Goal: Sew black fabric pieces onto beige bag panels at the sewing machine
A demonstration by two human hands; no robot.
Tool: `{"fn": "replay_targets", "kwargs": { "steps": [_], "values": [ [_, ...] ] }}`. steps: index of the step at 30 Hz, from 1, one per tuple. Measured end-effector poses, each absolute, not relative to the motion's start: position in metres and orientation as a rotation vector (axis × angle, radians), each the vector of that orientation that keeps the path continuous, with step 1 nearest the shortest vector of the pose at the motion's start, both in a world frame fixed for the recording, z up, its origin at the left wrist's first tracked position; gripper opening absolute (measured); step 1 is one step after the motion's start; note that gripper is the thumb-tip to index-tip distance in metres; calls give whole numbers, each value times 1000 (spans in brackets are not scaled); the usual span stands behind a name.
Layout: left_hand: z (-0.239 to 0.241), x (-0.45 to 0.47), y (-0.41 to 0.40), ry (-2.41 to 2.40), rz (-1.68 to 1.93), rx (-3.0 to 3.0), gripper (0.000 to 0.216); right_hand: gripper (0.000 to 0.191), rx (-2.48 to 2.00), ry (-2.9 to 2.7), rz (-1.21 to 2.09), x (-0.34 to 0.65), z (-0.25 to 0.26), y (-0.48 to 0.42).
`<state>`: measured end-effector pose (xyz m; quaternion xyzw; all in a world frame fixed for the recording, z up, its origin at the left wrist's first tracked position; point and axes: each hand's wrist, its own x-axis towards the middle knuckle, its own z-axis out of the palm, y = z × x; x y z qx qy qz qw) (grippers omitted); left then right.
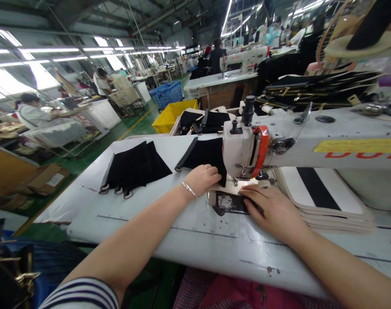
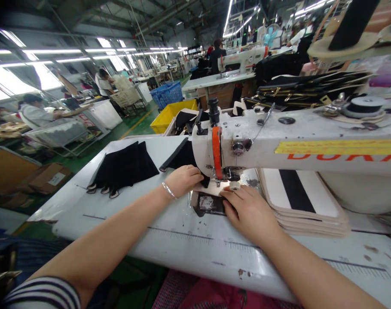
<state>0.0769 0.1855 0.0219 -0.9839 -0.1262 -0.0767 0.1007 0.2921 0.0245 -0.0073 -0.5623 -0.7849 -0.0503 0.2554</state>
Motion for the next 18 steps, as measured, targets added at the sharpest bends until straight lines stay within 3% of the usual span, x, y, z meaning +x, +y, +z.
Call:
{"fn": "replay_targets", "kwargs": {
  "steps": [10, 14, 18],
  "values": [
    [21, -30, 51, -814, -585, -3205, 32, 27, -1217, -2300, 67, 284, -3, 21],
    [14, -27, 49, -716, -489, -3163, 64, 29, -1205, -2300, 64, 286, -7, 22],
    [8, -17, 60, -567, -412, -3005, 42, 32, -1234, -2311, 32, 287, -10, 21]
  ]
}}
